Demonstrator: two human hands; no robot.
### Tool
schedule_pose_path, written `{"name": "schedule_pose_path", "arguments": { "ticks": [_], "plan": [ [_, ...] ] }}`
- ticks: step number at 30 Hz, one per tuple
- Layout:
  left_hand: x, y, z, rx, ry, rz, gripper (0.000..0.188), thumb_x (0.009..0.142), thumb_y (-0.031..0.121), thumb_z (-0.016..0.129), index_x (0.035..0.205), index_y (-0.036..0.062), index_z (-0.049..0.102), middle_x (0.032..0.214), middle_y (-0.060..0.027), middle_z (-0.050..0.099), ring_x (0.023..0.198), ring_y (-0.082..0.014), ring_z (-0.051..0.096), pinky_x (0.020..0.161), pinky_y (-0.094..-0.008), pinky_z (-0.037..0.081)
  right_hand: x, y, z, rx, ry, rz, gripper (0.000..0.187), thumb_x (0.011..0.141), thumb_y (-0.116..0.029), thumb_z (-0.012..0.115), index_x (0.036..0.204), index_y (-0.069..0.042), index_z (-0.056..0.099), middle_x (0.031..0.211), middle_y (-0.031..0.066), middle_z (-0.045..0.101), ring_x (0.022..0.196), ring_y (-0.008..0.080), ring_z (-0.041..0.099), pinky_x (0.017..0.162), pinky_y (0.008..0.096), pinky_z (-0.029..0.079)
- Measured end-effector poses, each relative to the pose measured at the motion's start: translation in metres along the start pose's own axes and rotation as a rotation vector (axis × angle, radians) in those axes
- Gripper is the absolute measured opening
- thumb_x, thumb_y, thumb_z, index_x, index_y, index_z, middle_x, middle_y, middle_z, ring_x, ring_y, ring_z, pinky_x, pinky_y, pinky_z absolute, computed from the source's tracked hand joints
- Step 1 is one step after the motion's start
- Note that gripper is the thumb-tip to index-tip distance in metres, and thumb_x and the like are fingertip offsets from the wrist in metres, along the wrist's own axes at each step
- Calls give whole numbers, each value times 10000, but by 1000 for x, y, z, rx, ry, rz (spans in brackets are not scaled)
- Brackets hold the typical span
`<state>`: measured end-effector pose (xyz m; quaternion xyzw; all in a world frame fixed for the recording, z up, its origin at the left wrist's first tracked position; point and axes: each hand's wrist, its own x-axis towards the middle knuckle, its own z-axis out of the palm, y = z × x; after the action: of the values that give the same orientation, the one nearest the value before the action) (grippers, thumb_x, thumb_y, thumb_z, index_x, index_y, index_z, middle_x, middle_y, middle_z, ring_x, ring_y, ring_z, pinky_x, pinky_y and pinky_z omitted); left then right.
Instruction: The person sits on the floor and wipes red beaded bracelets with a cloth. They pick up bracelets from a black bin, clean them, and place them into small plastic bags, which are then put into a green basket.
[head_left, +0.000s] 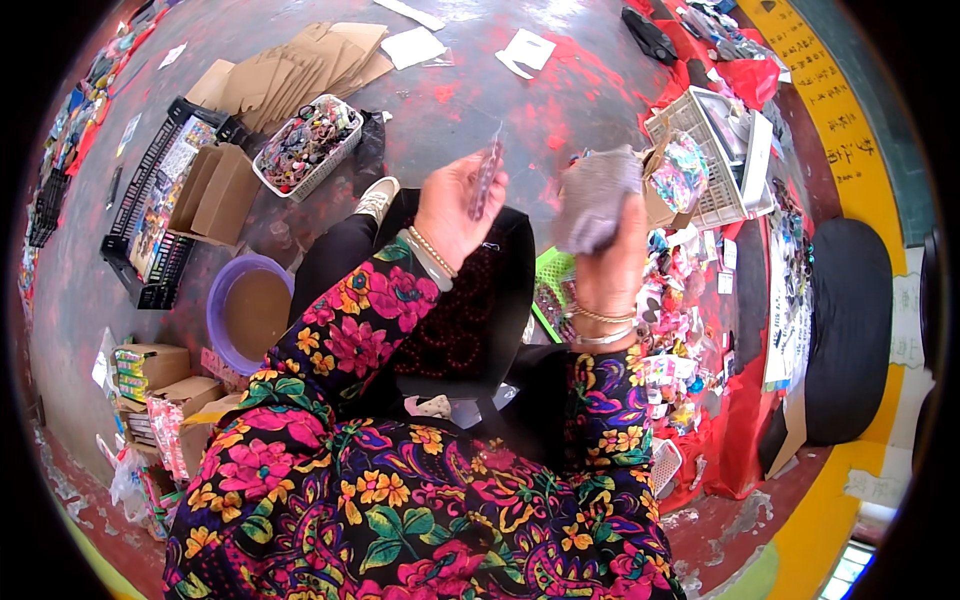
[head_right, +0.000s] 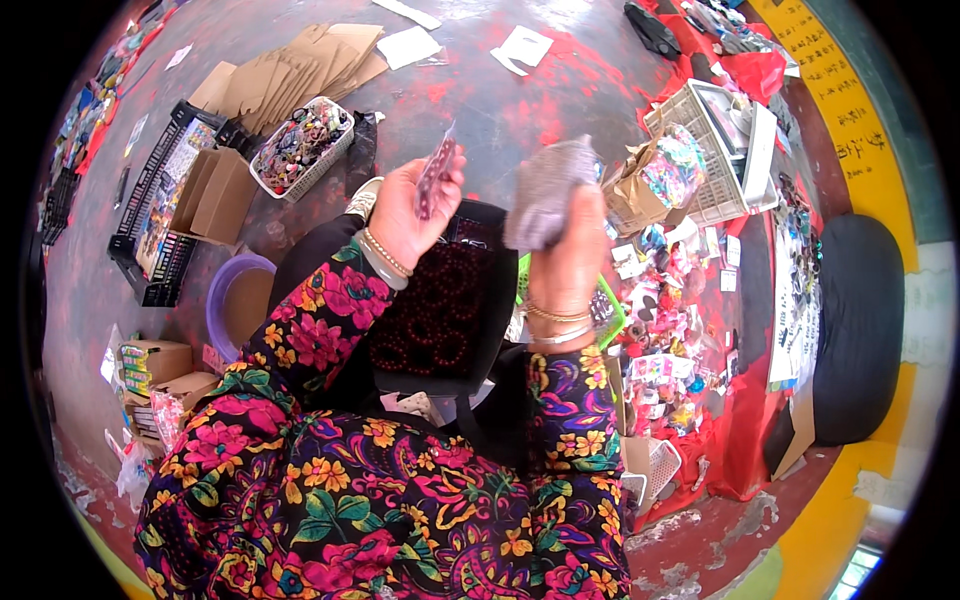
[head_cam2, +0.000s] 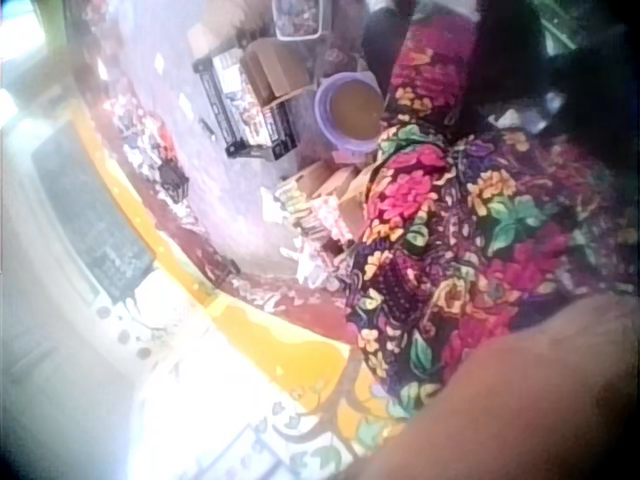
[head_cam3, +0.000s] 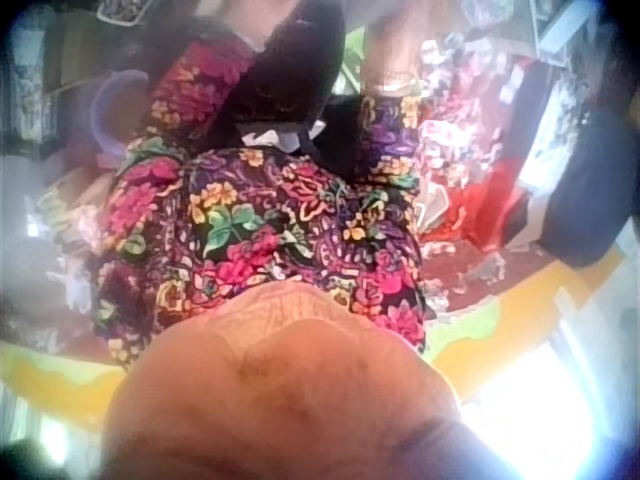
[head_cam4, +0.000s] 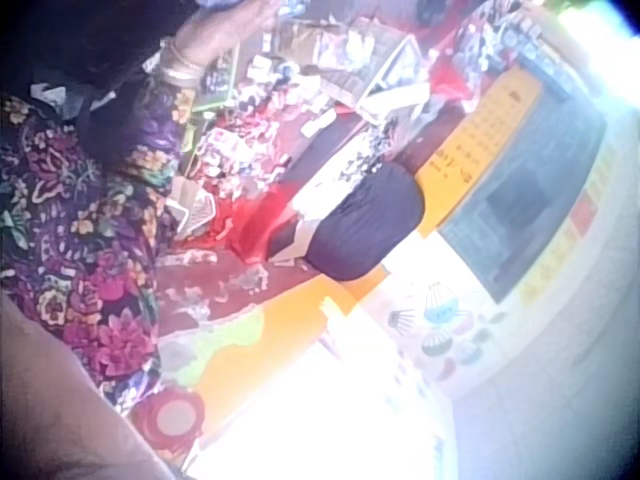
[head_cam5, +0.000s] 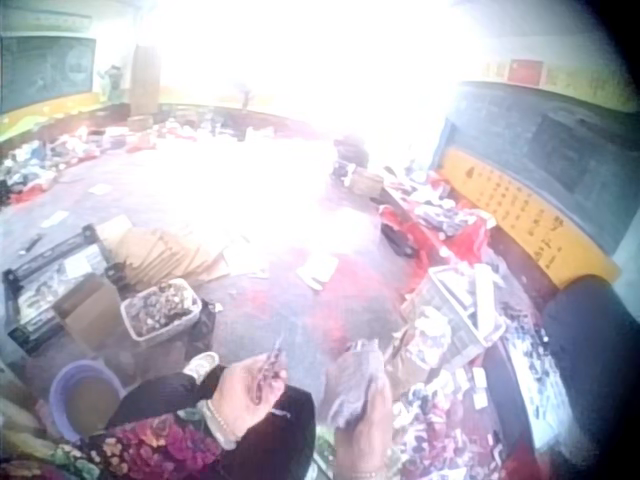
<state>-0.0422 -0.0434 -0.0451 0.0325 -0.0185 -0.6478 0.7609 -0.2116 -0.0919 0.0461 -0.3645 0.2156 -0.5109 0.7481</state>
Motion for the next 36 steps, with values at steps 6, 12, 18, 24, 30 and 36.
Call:
{"name": "schedule_pose_path", "arguments": {
  "ticks": [6, 12, 18, 24, 30, 36],
  "plan": [
    [-24, -47, 29, 423, 105, 271, 441, 932, 343, 404, 1214, 8, 453, 1212, -119, 505, 1085, -216, 507, 942, -332, 405, -30, 35, 25, -1035, -497, -496, 369, 840, -124, 548, 1189, -16, 498, 1266, 216, 447, 1200, 343, 424, 1002, 377, 312],
    [-30, -34, 42, 356, -98, 125, 388, 963, 272, 339, 1225, 4, 439, 1230, -115, 497, 1155, -223, 464, 1003, -332, 349, -18, 37, 16, -1120, -602, -656, 325, 846, -78, 525, 1166, -20, 516, 1266, 197, 460, 1216, 343, 410, 1015, 389, 307],
    [-25, -27, 54, 75, -54, -77, 438, 925, 346, 401, 1219, 26, 460, 1231, -125, 497, 1143, -253, 475, 993, -383, 357, -7, 36, 13, -1306, -506, -799, 376, 778, -61, 567, 1150, -32, 532, 1245, 209, 467, 1191, 363, 424, 998, 415, 325],
    [-26, -27, 45, 113, -57, -174, 346, 908, 321, 437, 1117, 64, 535, 1066, -58, 596, 985, -186, 564, 863, -345, 438, 0, 36, 3, -1187, -312, -610, 352, 819, -53, 536, 1169, -21, 515, 1246, 218, 466, 1191, 366, 423, 1000, 381, 332],
    [-13, -23, 37, 91, -3, -77, 477, 920, 354, 370, 1273, 36, 405, 1283, -169, 450, 1179, -282, 446, 1024, -419, 308, -21, 42, 10, -1174, -580, -603, 405, 761, -17, 564, 1165, -27, 526, 1224, 186, 495, 1176, 335, 450, 987, 376, 352],
    [-12, -15, 27, 60, -64, -145, 492, 921, 396, 323, 1322, 112, 358, 1346, -152, 378, 1252, -264, 356, 1065, -449, 227, -27, 34, 34, -1279, -836, -717, 348, 781, -55, 562, 1129, -41, 558, 1191, 166, 526, 1165, 321, 470, 1000, 415, 320]
  ]
}}
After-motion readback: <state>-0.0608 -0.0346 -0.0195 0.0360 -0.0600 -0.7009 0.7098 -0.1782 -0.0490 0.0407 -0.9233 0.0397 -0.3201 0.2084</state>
